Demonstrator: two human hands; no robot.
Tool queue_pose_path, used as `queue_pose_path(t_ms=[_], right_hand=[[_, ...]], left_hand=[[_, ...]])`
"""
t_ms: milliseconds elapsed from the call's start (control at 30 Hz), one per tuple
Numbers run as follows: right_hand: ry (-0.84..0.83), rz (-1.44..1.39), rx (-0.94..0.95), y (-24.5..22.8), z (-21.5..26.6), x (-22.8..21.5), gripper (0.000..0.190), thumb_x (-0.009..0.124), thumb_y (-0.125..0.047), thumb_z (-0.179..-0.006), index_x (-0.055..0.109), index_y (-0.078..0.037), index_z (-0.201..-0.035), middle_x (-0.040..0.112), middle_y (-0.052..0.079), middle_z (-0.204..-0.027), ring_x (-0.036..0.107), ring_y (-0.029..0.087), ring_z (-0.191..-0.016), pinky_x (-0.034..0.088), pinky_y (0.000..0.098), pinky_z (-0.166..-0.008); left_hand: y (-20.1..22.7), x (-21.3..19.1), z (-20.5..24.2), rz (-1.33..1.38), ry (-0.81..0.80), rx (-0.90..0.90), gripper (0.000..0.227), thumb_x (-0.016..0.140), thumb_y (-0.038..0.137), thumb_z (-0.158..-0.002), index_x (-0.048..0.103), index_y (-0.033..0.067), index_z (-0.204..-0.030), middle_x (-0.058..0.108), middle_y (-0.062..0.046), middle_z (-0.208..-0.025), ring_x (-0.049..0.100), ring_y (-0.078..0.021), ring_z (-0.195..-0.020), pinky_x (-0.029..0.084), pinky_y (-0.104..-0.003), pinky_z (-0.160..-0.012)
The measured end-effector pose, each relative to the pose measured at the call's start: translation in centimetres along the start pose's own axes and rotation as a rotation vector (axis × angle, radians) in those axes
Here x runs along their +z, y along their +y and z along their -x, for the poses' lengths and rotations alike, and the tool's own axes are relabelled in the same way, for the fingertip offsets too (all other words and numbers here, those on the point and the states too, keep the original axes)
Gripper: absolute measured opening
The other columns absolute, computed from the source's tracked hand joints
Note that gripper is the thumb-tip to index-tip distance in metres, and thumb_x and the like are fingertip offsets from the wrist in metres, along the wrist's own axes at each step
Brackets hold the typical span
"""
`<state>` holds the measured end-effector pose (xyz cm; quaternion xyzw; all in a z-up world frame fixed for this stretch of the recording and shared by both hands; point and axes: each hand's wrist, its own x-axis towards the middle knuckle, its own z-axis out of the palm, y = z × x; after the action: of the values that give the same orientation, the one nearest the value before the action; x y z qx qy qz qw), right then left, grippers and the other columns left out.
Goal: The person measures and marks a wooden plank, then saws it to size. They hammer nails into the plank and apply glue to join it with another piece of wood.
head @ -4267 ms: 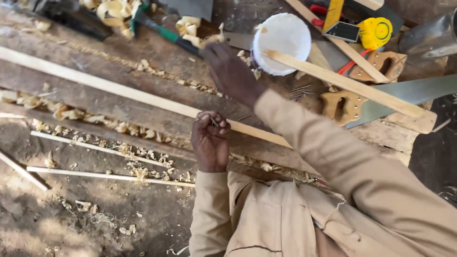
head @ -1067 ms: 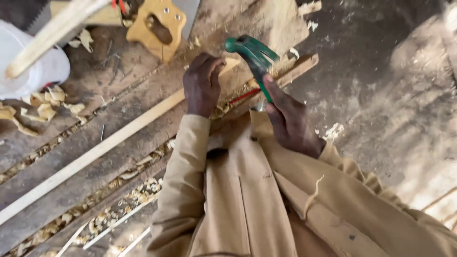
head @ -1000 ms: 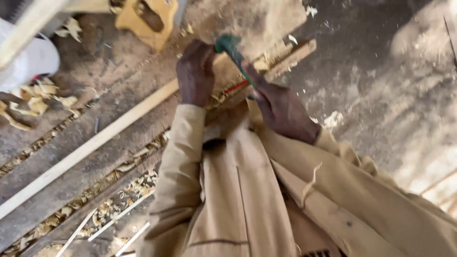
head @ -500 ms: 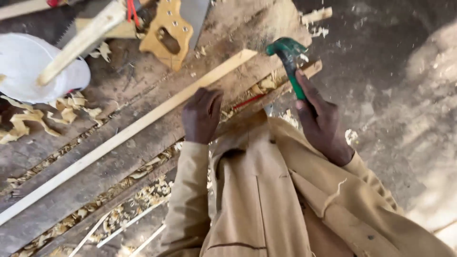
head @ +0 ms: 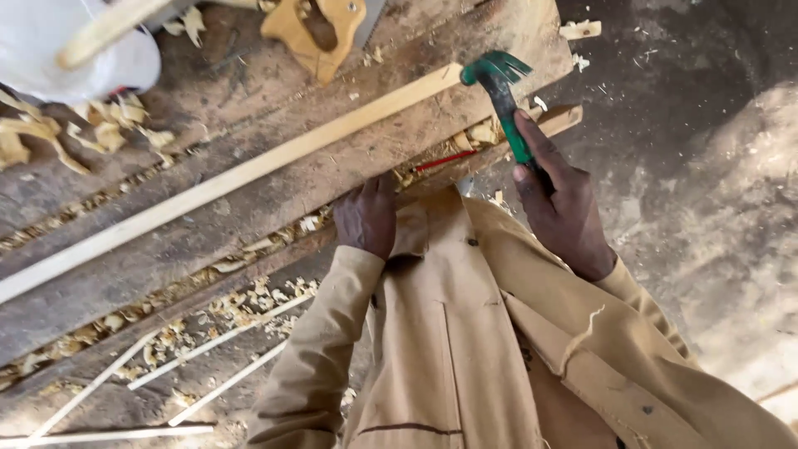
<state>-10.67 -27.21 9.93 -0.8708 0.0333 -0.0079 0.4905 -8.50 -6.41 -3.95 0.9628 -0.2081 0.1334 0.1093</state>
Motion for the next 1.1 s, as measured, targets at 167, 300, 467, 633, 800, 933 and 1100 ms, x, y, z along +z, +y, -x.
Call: queue_pose_path(t_ms=[167,300,467,633,800,933,1100], right_hand=[[-0.028,-0.006,-0.05,0.2,0.1,0.6,0.042,0.045,-0.003,-0.091,0.046,-0.004,-0.132,0.062,0.018,-0.081,0.057,0.022,-0.055,0.044,0.0345,-0.05],[-0.061,-0.016,-0.1,0.4,-0.4,1.2,0.041,0.044,-0.003,-0.09,0.046,-0.003,-0.131,0.064,0.02,-0.101,0.06,0.024,-0.058,0.045,0.0357,-0.05],[-0.068,-0.015,-0.07,0.3,0.1,1.2,0.041,0.045,-0.004,-0.091,0.046,-0.002,-0.132,0.062,0.016,-0.071,0.056,0.021,-0.052,0.044,0.0326,-0.046],[-0.081,-0.067,-0.039,0.7,0.0,1.1,0.043,0.044,-0.004,-0.091,0.044,-0.004,-0.134,0.057,0.014,-0.06,0.052,0.019,-0.045,0.042,0.0306,-0.042],[-0.06,-0.097,-0.036,1.9,-0.2,1.3,0.042,0.043,-0.001,-0.092,0.041,0.001,-0.134,0.054,0.015,-0.058,0.05,0.02,-0.042,0.04,0.031,-0.039],[-0.075,-0.177,-0.038,0.7,-0.7,1.7,0.043,0.038,0.0,-0.093,0.035,0.003,-0.136,0.052,0.015,-0.058,0.048,0.016,-0.038,0.04,0.0248,-0.034],[-0.113,-0.152,-0.042,-0.1,-1.0,2.5,0.044,0.04,0.001,-0.091,0.037,0.002,-0.135,0.053,0.014,-0.056,0.048,0.017,-0.037,0.041,0.0253,-0.033]], left_hand=[[1.2,1.3,0.6,-0.079,-0.113,-0.139,0.005,0.058,0.009,-0.071,0.06,0.0074,-0.075,0.059,-0.005,-0.06,0.062,-0.0243,-0.051,0.05,-0.035,-0.044],[1.5,0.5,-0.2,-0.094,-0.104,-0.2,0.006,0.058,0.007,-0.066,0.06,0.0056,-0.071,0.057,-0.007,-0.055,0.061,-0.0271,-0.048,0.048,-0.037,-0.042],[1.7,0.2,-0.2,-0.075,-0.164,-0.18,0.008,0.054,0.004,-0.07,0.06,0.0041,-0.076,0.059,-0.009,-0.057,0.063,-0.0279,-0.05,0.049,-0.038,-0.044],[1.7,-1.5,0.0,0.033,-0.254,-0.25,0.016,0.057,0.01,-0.07,0.057,0.0027,-0.084,0.057,-0.011,-0.069,0.063,-0.0323,-0.059,0.05,-0.041,-0.046],[-0.3,-3.3,-0.5,0.229,-0.008,-0.373,0.011,0.051,0.011,-0.077,0.049,0.0094,-0.087,0.052,-0.013,-0.058,0.057,-0.0393,-0.049,0.043,-0.05,-0.041],[-2.4,-4.9,-1.9,0.518,0.1,-0.462,0.012,0.055,0.011,-0.076,0.052,0.014,-0.087,0.058,-0.008,-0.057,0.061,-0.0325,-0.051,0.047,-0.041,-0.046],[-4.6,-5.8,-3.1,1.023,0.108,-0.641,0.007,0.056,0.001,-0.082,0.059,0.0063,-0.085,0.065,-0.011,-0.065,0.064,-0.0182,-0.051,0.05,-0.027,-0.051]])
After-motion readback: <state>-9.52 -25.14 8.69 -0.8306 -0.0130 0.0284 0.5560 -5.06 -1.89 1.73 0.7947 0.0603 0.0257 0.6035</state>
